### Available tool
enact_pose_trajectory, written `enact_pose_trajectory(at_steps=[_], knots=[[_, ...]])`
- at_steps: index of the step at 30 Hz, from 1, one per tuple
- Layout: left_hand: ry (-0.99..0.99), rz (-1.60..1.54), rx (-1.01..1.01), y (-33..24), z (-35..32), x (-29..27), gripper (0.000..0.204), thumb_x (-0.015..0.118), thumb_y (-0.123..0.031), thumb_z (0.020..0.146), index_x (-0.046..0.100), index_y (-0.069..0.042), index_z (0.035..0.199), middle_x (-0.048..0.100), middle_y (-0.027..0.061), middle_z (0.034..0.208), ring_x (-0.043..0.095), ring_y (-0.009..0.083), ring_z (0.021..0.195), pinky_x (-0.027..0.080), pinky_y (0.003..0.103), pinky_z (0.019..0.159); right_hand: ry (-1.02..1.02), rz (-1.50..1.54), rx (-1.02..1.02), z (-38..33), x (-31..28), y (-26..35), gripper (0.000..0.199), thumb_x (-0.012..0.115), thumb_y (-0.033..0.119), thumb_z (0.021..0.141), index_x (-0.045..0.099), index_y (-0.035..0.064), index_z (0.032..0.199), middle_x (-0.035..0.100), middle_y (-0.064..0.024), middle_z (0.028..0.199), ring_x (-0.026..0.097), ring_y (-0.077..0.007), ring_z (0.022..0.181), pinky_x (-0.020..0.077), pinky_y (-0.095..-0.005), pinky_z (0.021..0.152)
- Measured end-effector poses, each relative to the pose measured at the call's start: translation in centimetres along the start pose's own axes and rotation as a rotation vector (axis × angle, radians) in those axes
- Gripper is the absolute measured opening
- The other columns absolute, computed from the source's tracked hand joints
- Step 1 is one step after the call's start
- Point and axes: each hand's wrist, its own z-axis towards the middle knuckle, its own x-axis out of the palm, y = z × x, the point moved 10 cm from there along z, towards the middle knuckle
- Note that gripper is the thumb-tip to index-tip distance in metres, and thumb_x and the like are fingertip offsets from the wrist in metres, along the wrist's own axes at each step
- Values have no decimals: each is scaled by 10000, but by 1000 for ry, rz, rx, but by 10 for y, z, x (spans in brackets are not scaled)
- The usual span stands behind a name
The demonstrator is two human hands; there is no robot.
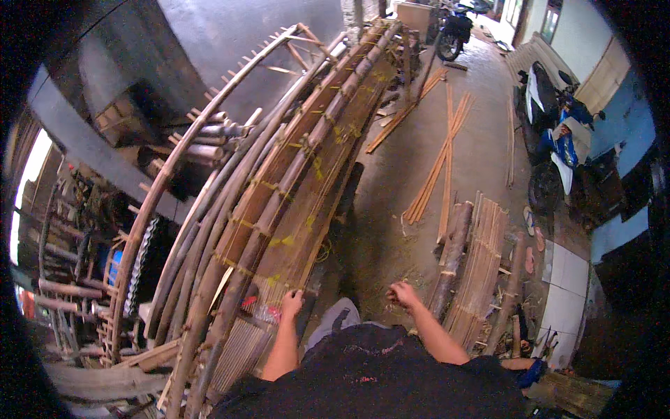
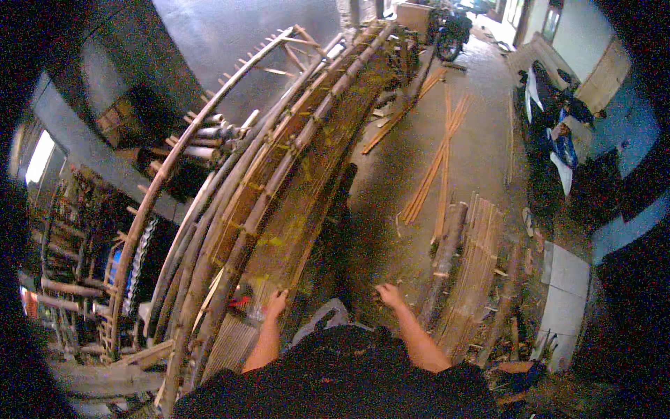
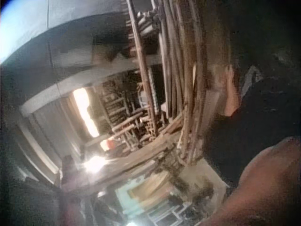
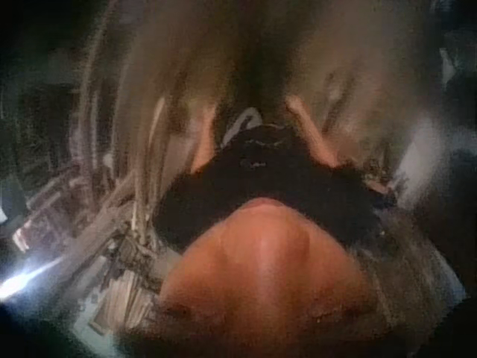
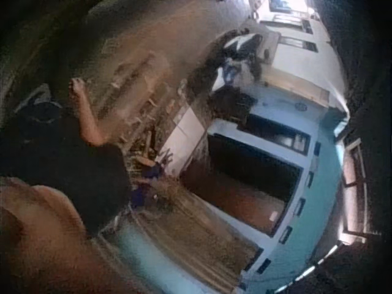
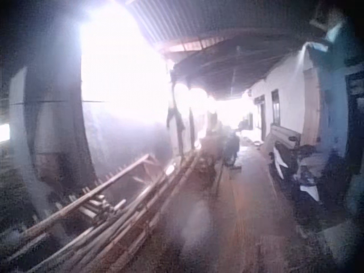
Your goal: The person ties thin bamboo strips to a larger bamboo frame using yellow string. They repeatedly wrap the string around the frame and strips, then tie knots to secure the strips in place. The person occasionally uses a knife to cut the string.
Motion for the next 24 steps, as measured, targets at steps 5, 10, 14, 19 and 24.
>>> enact_pose_trajectory(at_steps=[5, 10, 14, 19, 24], knots=[[111, -33, 111, -93, 151, 62, 364, 600, -295, 913, 681, 28, 1060, 712, 131, 929, 694, 191, 788, 534, 319, 702, 122, -73, -98, 75, 13, 63, 262, 563, 260, 964, 607, 44, 1106, 681, -78, 968, 650, -154, 763, 511, -307, 637], [277, -116, 286, -290, 212, 138, 351, 597, -288, 916, 687, 36, 1018, 711, 126, 925, 687, 177, 810, 528, 322, 722, -119, -324, -110, 178, -84, 111, 310, 560, 266, 958, 613, -19, 1067, 682, -115, 950, 658, -177, 760, 518, -318, 655], [342, 139, 376, -411, 248, 177, 448, 590, -340, 908, 649, 43, 1133, 694, 190, 1051, 668, 291, 972, 502, 367, 872, -247, -297, 38, 218, -182, 133, 322, 561, 245, 943, 613, -64, 1019, 680, -152, 931, 678, -224, 785, 522, -343, 609], [333, 255, 596, -552, 301, 204, 502, 592, -364, 915, 594, 30, 1227, 660, 213, 1134, 631, 308, 1078, 470, 367, 928, -511, 3, 242, 241, -260, 146, 290, 567, 213, 903, 616, -61, 984, 682, -154, 887, 671, -255, 757, 494, -370, 564], [328, 119, 550, -662, 358, 217, 524, 580, -376, 926, 569, 25, 1262, 633, 241, 1183, 600, 320, 1137, 452, 379, 957, -415, -141, 316, 323, -286, 176, 291, 569, 221, 871, 623, -60, 925, 671, -175, 828, 655, -289, 709, 482, -406, 555]])
